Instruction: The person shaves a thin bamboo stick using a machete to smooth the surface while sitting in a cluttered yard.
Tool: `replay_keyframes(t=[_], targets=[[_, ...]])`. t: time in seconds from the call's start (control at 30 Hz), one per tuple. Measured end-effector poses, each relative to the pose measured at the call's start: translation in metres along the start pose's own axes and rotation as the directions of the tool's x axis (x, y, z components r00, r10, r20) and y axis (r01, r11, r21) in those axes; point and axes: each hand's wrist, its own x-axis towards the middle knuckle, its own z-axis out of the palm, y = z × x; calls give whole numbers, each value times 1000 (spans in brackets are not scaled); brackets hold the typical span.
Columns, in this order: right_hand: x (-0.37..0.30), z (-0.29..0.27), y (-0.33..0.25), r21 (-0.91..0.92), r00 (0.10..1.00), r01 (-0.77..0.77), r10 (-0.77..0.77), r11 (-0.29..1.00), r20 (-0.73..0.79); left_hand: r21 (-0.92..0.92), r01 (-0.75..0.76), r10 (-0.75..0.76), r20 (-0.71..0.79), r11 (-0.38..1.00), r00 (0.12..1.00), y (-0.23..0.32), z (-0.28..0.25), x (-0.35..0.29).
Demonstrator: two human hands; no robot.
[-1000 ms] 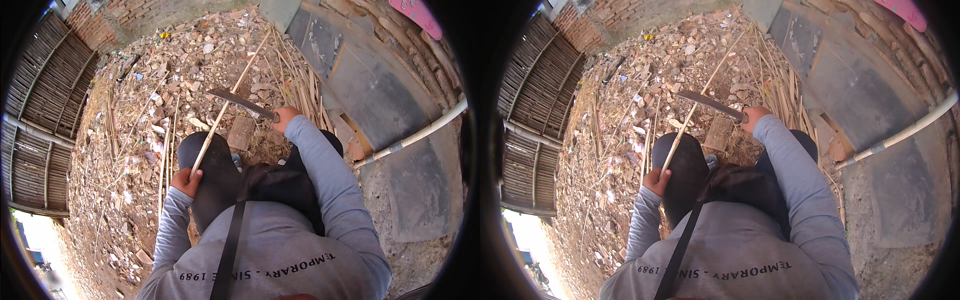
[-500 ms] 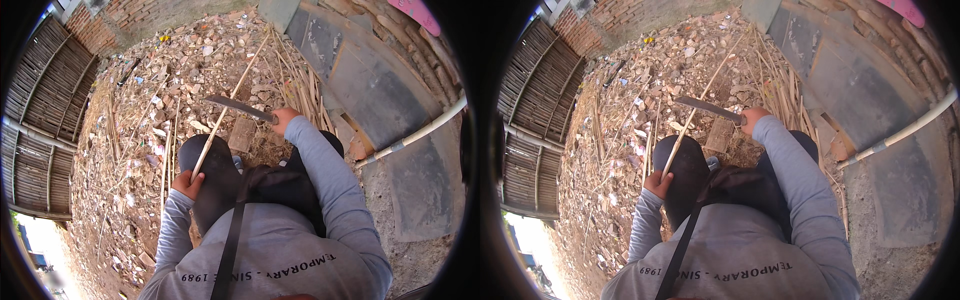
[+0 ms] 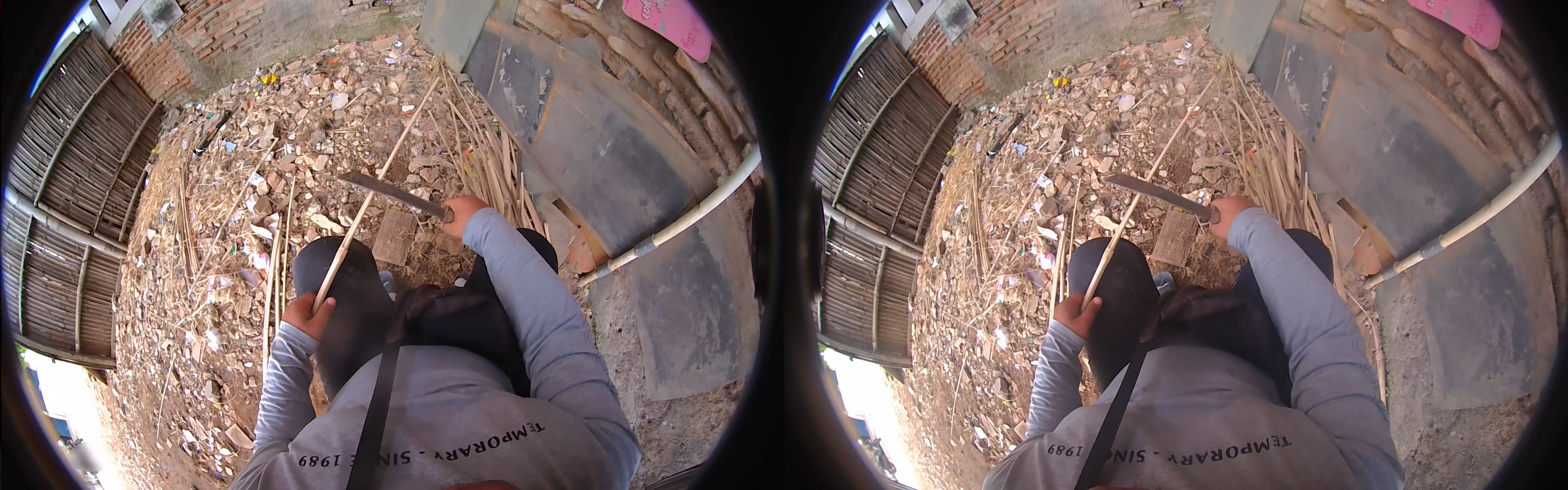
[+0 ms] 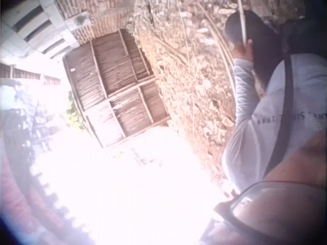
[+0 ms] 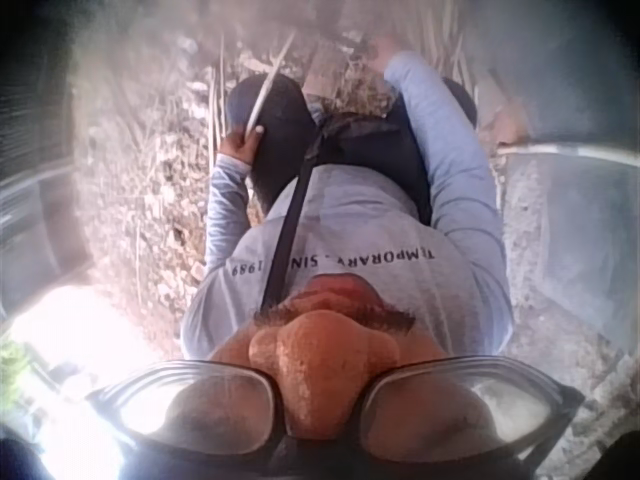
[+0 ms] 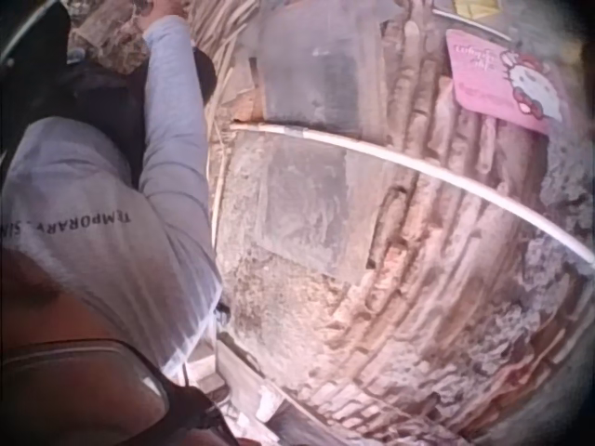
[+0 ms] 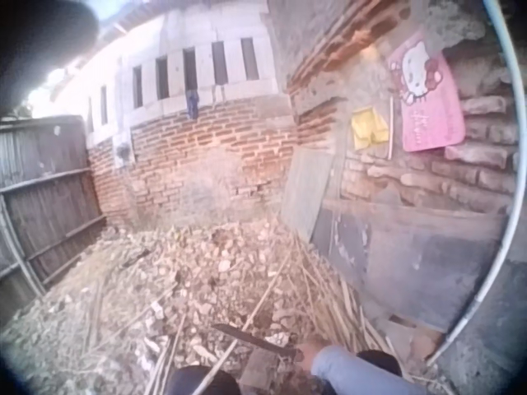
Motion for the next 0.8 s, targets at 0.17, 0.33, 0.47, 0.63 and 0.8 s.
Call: replay_keyframes(t=[0.17, 0.33, 0.47, 0.63, 0.8], targets=[[-6, 8, -10, -68, 979, 156, -145, 985, 142, 24, 8, -9, 13, 1000, 1000, 2, -2, 0], [-1, 5, -4, -32, 989, 94, -90, 995, 118, 62, 9, -10, 16, 998, 1000, 5, -3, -1], [4, 11, 9, -9, 997, 71, -71, 997, 12, 40, -13, 13, 4, 999, 1000, 5, -3, -1], [-7, 11, -1, -63, 991, 131, -132, 989, -17, 82, 14, -17, 27, 997, 999, 4, -5, 0], [2, 7, 3, -29, 993, 114, -112, 993, 40, 69, 49, -52, 38, 996, 998, 11, -8, -2]])
